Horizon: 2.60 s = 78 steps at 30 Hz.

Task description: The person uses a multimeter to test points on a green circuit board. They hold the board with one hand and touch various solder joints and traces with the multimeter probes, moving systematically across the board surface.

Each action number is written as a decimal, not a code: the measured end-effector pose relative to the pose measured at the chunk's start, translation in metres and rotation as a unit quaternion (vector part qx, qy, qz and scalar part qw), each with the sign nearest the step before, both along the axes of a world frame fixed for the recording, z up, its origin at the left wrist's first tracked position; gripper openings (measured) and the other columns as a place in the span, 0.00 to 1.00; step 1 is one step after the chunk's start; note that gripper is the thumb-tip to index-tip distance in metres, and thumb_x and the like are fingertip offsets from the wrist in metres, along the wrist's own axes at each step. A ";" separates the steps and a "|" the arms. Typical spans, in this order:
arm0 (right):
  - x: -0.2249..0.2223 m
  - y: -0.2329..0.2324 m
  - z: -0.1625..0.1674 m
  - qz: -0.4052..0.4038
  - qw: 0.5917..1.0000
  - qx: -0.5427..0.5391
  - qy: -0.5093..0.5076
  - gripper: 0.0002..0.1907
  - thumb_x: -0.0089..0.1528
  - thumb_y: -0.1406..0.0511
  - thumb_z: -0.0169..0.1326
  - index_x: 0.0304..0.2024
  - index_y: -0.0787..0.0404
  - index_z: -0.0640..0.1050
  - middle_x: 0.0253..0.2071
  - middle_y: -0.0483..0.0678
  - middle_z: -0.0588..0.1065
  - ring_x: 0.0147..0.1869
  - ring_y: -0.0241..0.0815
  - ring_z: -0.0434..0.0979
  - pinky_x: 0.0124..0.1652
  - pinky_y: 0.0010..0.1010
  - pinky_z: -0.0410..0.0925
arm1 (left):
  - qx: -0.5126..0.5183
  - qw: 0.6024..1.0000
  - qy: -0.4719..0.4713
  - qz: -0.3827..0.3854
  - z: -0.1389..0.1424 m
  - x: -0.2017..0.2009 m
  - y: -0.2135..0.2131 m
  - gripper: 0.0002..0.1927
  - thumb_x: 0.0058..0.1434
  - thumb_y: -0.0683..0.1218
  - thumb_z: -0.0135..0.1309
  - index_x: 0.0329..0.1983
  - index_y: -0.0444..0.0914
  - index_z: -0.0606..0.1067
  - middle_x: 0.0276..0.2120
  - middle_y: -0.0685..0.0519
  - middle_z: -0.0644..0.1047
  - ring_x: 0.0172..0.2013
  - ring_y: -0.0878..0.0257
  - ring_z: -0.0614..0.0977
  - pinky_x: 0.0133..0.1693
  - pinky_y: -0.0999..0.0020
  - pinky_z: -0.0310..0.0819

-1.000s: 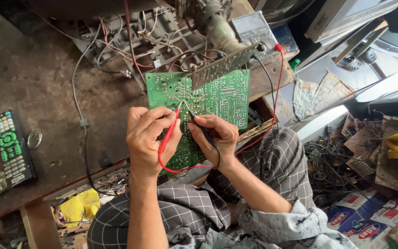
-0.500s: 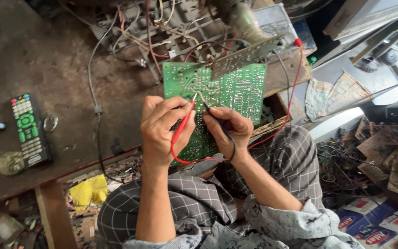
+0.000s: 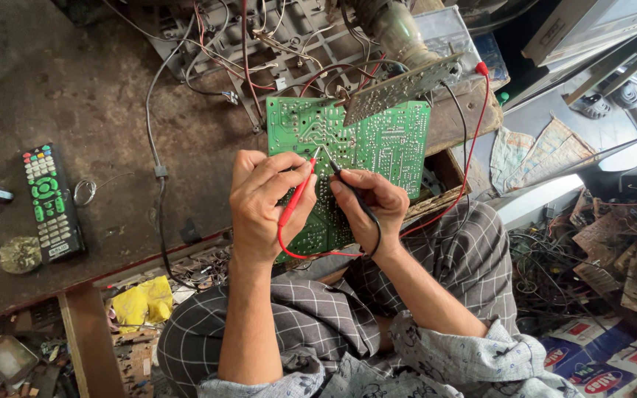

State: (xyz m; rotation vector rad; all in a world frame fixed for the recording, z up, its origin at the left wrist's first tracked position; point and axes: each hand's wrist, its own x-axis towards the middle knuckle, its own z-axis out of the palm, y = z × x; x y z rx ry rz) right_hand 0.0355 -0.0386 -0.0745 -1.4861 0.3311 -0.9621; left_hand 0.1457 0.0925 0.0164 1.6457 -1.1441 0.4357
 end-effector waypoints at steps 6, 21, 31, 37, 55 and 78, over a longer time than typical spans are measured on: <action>-0.004 -0.016 -0.002 0.006 0.999 0.036 -0.024 0.09 0.65 0.77 0.61 0.47 0.66 0.80 0.43 0.48 0.82 0.45 0.31 0.81 0.46 0.21 0.73 | -0.014 1.000 0.011 0.002 0.001 0.000 0.001 0.10 0.58 0.37 0.68 0.42 0.38 0.81 0.43 0.55 0.81 0.42 0.58 0.76 0.47 0.66 0.73; -0.011 -0.047 0.016 -0.019 0.999 -0.022 0.028 0.09 0.66 0.75 0.61 0.49 0.67 0.79 0.46 0.49 0.81 0.51 0.35 0.82 0.52 0.25 0.74 | 0.029 0.999 -0.031 -0.002 0.006 -0.001 0.001 0.13 0.56 0.37 0.70 0.44 0.40 0.83 0.41 0.58 0.79 0.42 0.56 0.72 0.45 0.65 0.71; -0.004 -0.056 0.036 0.064 0.996 -0.060 0.013 0.08 0.68 0.75 0.58 0.50 0.69 0.78 0.50 0.50 0.80 0.54 0.36 0.79 0.54 0.27 0.73 | 0.026 0.999 -0.043 0.012 0.003 0.000 -0.001 0.15 0.55 0.36 0.69 0.45 0.39 0.82 0.42 0.57 0.79 0.42 0.55 0.73 0.45 0.64 0.72; -0.005 -0.054 0.042 0.064 0.983 -0.170 0.028 0.08 0.64 0.77 0.60 0.45 0.70 0.79 0.47 0.52 0.81 0.52 0.38 0.81 0.54 0.29 0.74 | 0.030 0.998 -0.051 0.012 0.002 0.000 -0.002 0.15 0.55 0.35 0.69 0.45 0.39 0.81 0.42 0.57 0.79 0.42 0.55 0.74 0.45 0.64 0.72; 0.000 -0.044 0.043 0.050 0.991 -0.118 0.042 0.08 0.65 0.78 0.59 0.46 0.70 0.80 0.47 0.51 0.81 0.52 0.35 0.81 0.54 0.27 0.74 | 0.030 0.998 -0.060 0.018 0.002 -0.001 -0.003 0.15 0.55 0.35 0.69 0.46 0.38 0.81 0.42 0.56 0.80 0.41 0.55 0.73 0.44 0.65 0.72; -0.042 -0.025 0.009 -0.014 0.998 -0.057 0.012 0.07 0.65 0.78 0.59 0.44 0.67 0.77 0.47 0.53 0.80 0.45 0.32 0.79 0.43 0.23 0.73 | -0.014 0.999 -0.005 -0.034 -0.003 0.002 0.008 0.13 0.62 0.36 0.66 0.46 0.37 0.75 0.46 0.53 0.81 0.44 0.54 0.77 0.50 0.61 0.72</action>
